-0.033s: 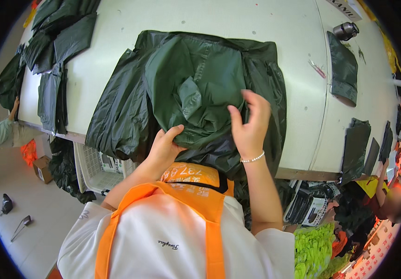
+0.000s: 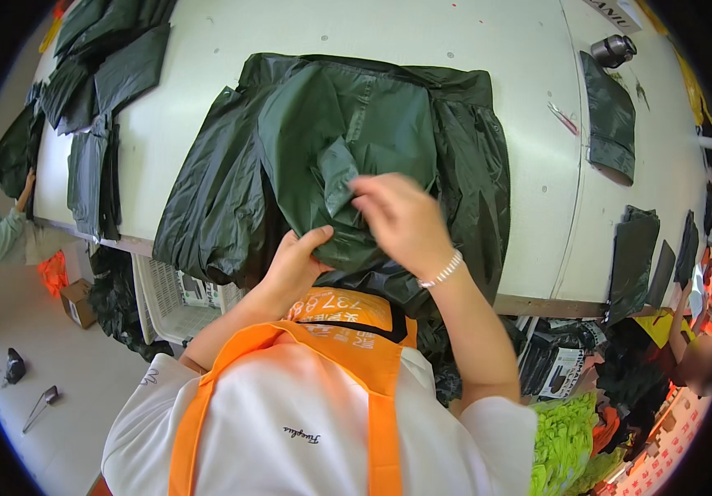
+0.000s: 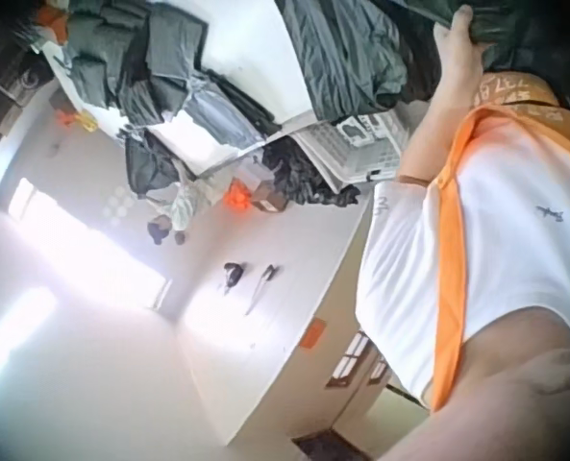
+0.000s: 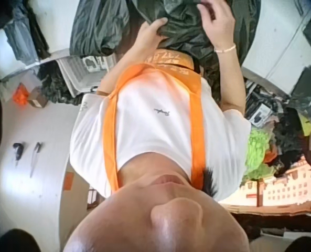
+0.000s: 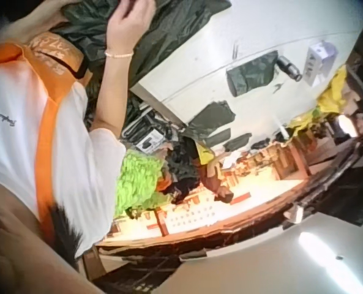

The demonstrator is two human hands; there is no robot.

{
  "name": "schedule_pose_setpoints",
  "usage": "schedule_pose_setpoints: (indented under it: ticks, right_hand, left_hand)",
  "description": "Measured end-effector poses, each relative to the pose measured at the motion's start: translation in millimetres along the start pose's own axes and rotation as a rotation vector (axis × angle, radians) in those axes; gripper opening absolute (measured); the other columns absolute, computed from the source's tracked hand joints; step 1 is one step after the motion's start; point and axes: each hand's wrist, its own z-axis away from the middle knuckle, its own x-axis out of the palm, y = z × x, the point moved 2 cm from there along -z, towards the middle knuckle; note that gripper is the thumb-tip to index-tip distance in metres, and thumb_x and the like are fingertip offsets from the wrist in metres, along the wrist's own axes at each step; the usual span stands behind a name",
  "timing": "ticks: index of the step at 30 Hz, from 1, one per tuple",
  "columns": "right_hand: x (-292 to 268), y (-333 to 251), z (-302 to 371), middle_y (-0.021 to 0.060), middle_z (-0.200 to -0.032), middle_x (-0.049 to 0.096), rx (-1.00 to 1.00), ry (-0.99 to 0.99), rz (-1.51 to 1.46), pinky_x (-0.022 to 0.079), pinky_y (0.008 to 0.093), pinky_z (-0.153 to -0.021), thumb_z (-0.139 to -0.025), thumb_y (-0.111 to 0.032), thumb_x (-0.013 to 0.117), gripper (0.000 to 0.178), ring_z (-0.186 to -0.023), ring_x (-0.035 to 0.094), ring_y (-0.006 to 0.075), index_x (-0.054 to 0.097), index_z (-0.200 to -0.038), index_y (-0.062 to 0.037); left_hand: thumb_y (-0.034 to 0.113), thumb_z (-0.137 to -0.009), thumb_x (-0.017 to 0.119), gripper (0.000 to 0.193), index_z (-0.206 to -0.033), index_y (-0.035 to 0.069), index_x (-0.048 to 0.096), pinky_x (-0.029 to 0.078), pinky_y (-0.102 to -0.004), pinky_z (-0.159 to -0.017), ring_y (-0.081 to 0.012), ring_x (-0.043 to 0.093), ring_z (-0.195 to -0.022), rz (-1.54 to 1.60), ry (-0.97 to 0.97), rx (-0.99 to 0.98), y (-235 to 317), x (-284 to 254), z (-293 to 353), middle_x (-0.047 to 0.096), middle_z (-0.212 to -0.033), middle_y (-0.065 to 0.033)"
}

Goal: The person folds a dark green jacket on a white table, aligning the sleeves and body, then folds it into a compact rectangle. They place the folded jacket into a plastic bag and set it aside before repeating the process with another jacket.

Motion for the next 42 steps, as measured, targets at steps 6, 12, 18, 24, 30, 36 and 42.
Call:
schedule_pose_setpoints:
  ticks: [6,12,18,24,30,36,42]
  right_hand:
    - [175,154,-19,0.0187,-0.104,0.067,0.168,-1.179,-0.244,0.049,0.0392,-0.082,-0.083,-0.02,0.056,0.03,-0.094,0.064,0.0323,0.067,-0.104,-0.0033]
    - [49,46,-65,0.0151,-0.095,0.066,0.107,-0.339,0.155,0.049,0.0368,-0.076,-0.088,-0.017,0.054,0.02,-0.086,0.064,0.0285,0.067,-0.095,-0.0036]
    - [14,59,70,0.0128,-0.116,0.048,0.284,0.095,0.172,0.045,0.0288,-0.061,-0.073,0.003,0.063,0.042,-0.068,0.049,0.0215,0.049,-0.112,-0.0051]
    - [76,64,49,0.0167,-0.126,0.045,0.292,0.304,0.234,0.05,0.0412,-0.076,-0.078,-0.005,0.066,0.044,-0.097,0.057,0.0391,0.045,-0.116,-0.0068]
    - [69,58,28,0.0159,-0.12,0.053,0.254,0.115,-0.044,0.052,0.039,-0.072,-0.08,-0.001,0.06,0.038,-0.093,0.061,0.0367,0.049,-0.116,-0.0066]
    - [115,48,30,0.0168,-0.139,0.033,0.162,-0.103,0.424,0.042,0.0413,-0.089,-0.064,-0.005,0.071,0.087,-0.108,0.05,0.0387,0.034,-0.142,-0.0164]
    - [60,69,27,0.0124,-0.098,0.061,0.112,0.064,0.1,0.047,0.0373,-0.083,-0.065,0.004,0.069,0.04,-0.095,0.056,0.0338,0.061,-0.103,-0.0045]
  left_hand:
    - [0.02,-0.086,0.065,0.025,-0.1,-0.001,0.062,0.04,-0.0217,-0.06,-0.0056,0.05,-0.07,-0.268,-0.146,0.213,40,60,5,0.06,-0.081,0.0015]
    - [0.046,-0.081,0.057,0.061,-0.118,-0.003,0.055,0.049,-0.0349,-0.087,-0.0227,0.06,-0.104,-0.204,-0.456,0.167,72,-23,-10,0.062,-0.115,-0.0133]
    - [-0.005,-0.076,0.06,0.051,-0.123,0.004,0.043,0.05,-0.0289,-0.073,-0.0183,0.059,-0.092,-0.757,0.344,0.849,101,-50,-37,0.05,-0.122,-0.0131]
    - [-0.014,-0.077,0.051,0.033,-0.104,0.003,0.058,0.048,-0.026,-0.08,-0.0214,0.06,-0.101,-0.973,0.158,1.332,103,-6,-48,0.056,-0.123,-0.0108]
    - [-0.013,-0.087,0.042,0.021,-0.102,-0.002,0.052,0.046,-0.0297,-0.089,-0.019,0.059,-0.099,-0.707,-0.056,1.066,113,-27,-60,0.063,-0.109,-0.0141]
    - [-0.004,-0.08,0.054,0.023,-0.103,-0.001,0.057,0.044,-0.032,-0.089,-0.0238,0.058,-0.1,-1.003,0.101,1.356,118,-26,-58,0.061,-0.109,-0.0141]
    - [0.001,-0.061,0.059,0.022,-0.083,0.002,0.063,0.048,-0.0354,-0.081,-0.0308,0.059,-0.092,-1.357,0.126,1.347,153,-47,-44,0.061,-0.102,-0.0133]
